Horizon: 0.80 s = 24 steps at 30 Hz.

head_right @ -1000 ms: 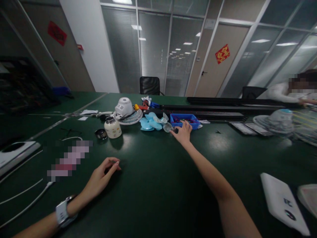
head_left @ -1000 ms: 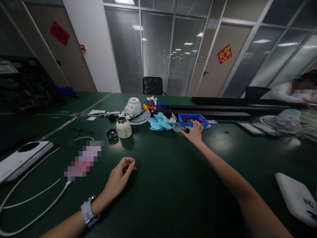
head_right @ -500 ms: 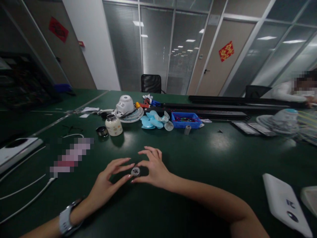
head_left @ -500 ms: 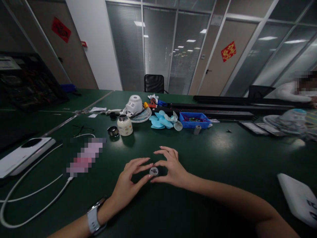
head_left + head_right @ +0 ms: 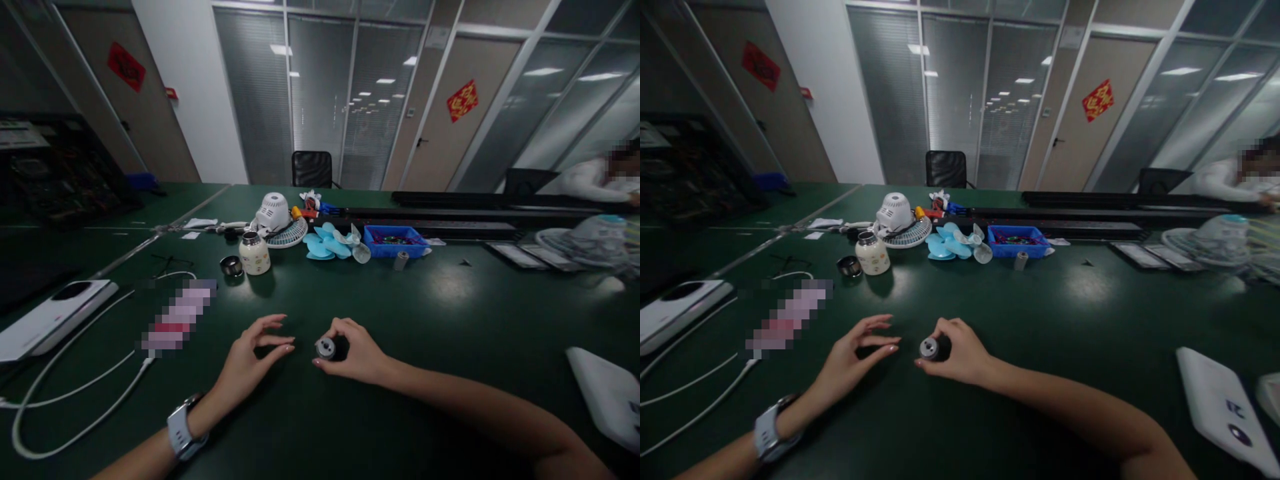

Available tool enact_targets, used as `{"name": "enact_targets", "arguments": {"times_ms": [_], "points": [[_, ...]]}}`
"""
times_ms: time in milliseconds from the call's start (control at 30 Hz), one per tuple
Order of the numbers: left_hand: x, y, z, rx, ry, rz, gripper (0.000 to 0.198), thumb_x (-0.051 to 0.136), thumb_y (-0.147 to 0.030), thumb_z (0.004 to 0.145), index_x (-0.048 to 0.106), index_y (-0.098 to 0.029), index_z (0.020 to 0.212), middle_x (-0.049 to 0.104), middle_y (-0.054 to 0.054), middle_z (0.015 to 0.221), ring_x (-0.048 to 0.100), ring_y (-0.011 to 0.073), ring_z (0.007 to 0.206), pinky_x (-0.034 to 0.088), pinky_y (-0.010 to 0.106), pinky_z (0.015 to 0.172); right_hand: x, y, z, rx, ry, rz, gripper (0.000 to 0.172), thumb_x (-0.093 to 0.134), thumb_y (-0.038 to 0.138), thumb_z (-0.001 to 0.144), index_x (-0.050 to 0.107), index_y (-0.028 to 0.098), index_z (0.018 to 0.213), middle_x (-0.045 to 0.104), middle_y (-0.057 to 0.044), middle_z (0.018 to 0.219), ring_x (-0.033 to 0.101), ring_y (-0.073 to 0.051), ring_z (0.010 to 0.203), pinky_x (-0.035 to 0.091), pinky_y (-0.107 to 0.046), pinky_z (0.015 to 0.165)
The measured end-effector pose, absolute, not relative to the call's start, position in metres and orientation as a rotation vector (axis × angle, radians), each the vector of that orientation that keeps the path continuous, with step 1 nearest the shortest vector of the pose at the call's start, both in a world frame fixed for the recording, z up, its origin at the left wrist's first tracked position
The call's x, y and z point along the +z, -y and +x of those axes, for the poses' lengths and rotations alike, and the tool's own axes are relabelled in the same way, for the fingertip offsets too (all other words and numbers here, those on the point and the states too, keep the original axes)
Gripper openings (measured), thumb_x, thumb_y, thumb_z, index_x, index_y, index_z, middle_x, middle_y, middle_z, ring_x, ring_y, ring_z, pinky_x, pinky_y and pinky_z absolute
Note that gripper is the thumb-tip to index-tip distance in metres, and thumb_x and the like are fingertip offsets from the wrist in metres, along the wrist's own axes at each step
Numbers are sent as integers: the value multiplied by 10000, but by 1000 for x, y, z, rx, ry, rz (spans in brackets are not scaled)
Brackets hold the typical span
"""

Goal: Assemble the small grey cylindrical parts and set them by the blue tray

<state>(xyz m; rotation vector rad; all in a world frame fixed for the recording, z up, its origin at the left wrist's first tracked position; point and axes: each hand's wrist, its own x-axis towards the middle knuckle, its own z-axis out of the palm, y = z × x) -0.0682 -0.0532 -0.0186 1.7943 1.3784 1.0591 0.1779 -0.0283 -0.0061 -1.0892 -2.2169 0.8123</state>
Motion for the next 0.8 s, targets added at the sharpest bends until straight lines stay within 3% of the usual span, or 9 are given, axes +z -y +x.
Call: {"name": "enact_targets", "arguments": {"times_ms": [167,300,433,633,800], "points": [[-30,51,-74,807,-1448,2006,534,685,-413,815,506,-272,1298,783,60,986,585,306,1197,273,582,1058,-7,33,203,945,2134,-1077,355,773,410,704,585,216,934,672,-15,961,631,-186,874,518,-350,770],[-31,51,-74,797,-1426,2037,570,664,-402,835,462,-271,1352,779,60,1010,582,290,1184,294,546,1037,-11,24,217,1019,2086,-992,364,767,373,721,588,207,991,687,-26,1009,657,-176,919,536,-344,813],[-29,51,-74,797,-1425,2036,572,666,-386,834,463,-266,1356,778,51,1016,580,285,1173,326,519,1010,-22,-21,238,783,1951,-1116,343,728,367,745,579,187,996,697,-52,991,669,-184,919,533,-370,847],[-30,50,-74,808,-1427,2048,559,660,-394,836,480,-273,1350,775,53,1024,583,296,1166,338,525,1001,-38,-128,276,290,1671,-1474,393,697,403,730,570,165,1016,705,-94,954,681,-196,829,549,-344,767],[-32,51,-75,812,-1427,2038,549,664,-407,829,502,-288,1339,767,54,1051,561,304,1192,351,543,1010,-37,-161,285,184,1571,-1603,486,654,373,765,533,109,1154,692,-158,979,675,-249,846,527,-397,780]]}}
